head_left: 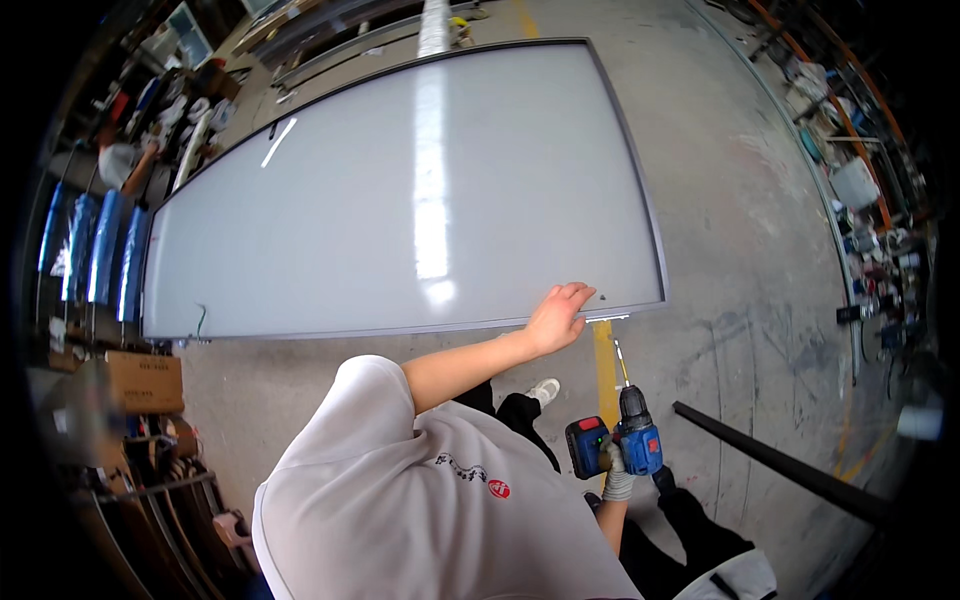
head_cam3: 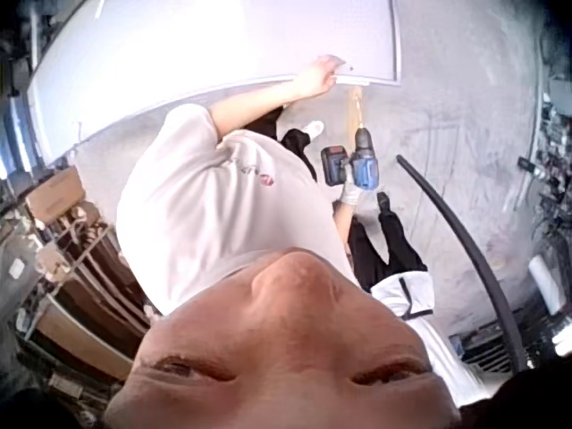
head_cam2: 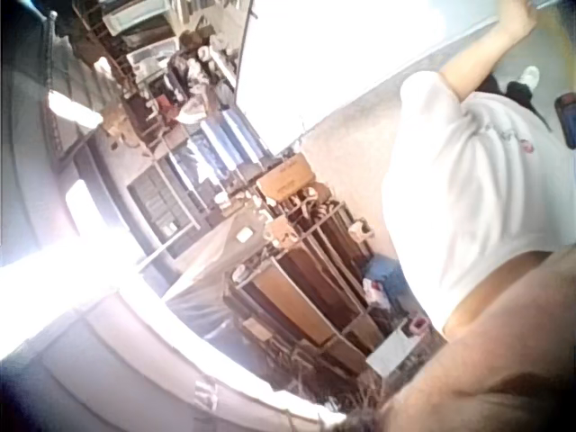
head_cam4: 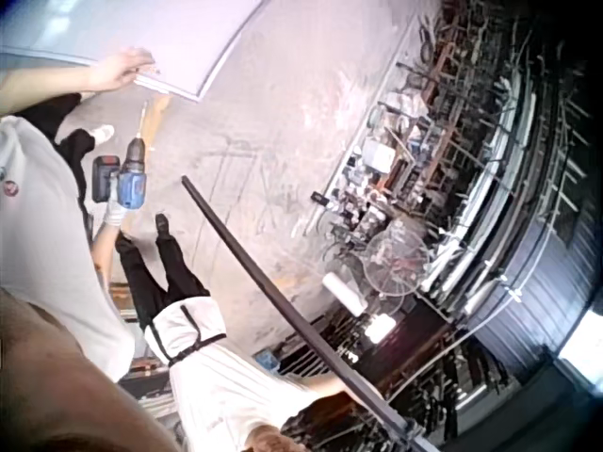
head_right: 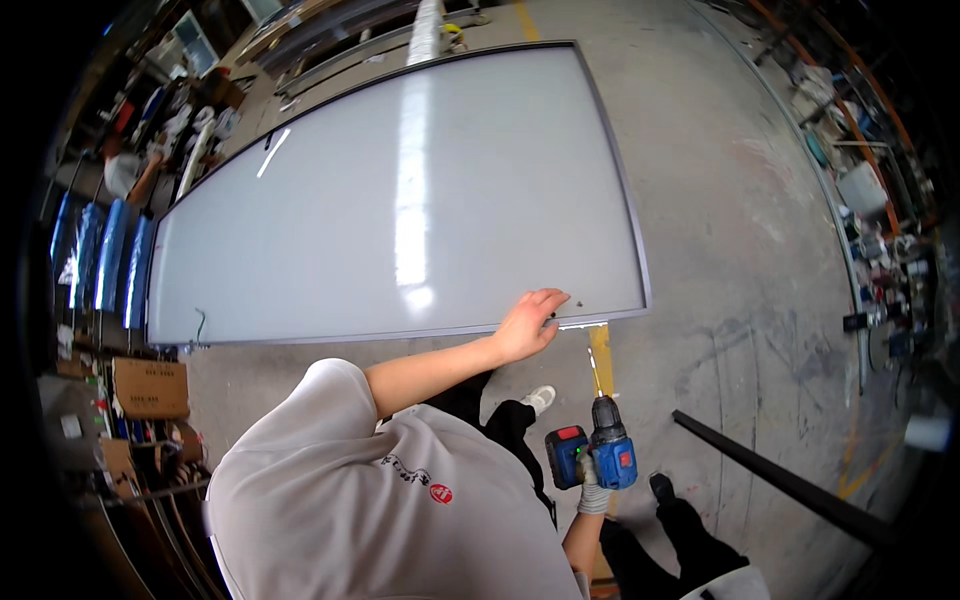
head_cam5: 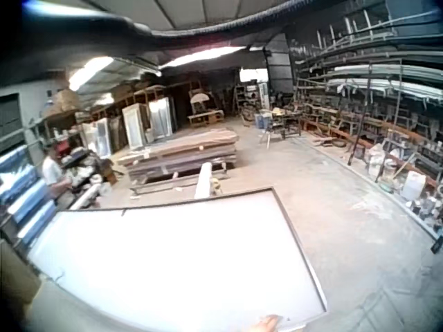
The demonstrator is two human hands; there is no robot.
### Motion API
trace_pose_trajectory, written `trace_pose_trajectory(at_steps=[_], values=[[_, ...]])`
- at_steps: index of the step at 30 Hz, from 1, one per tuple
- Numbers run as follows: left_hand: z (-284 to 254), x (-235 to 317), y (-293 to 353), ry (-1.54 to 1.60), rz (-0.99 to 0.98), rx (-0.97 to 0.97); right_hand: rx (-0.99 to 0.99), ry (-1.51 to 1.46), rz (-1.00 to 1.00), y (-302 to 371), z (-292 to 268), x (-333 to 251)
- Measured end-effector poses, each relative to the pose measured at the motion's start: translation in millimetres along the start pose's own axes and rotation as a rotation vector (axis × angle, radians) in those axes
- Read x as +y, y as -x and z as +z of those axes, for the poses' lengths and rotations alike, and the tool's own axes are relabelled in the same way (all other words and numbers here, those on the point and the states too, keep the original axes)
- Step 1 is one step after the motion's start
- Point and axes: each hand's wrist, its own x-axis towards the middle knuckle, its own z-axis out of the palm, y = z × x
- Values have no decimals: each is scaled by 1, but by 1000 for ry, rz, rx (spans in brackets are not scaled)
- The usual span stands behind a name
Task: The person uses a cordless drill to fasten screws into a metal window frame, securing a long metal strip along the edge. They work on different sections of the frame, occasionally repositioning the strip and using a green tie to hold parts in place.
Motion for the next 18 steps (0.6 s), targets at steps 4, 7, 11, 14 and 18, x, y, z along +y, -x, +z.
trace_pose_trajectory(at_steps=[4, 7, 11, 14, 18], values=[[-18, -9, 45, 12, -5, 195, -111, -80, 14, -20, -1, 0], [-48, -14, 83, 53, -42, 272, -159, -123, 38, -14, -6, 16], [-88, -39, 150, 168, -197, 332, -294, -587, 145, -24, 36, -142], [-118, -74, 216, 147, -297, 205, -458, -640, 128, -21, 90, -193], [-181, -122, 311, 89, -422, 58, -632, -737, 54, -1, 200, -271]])
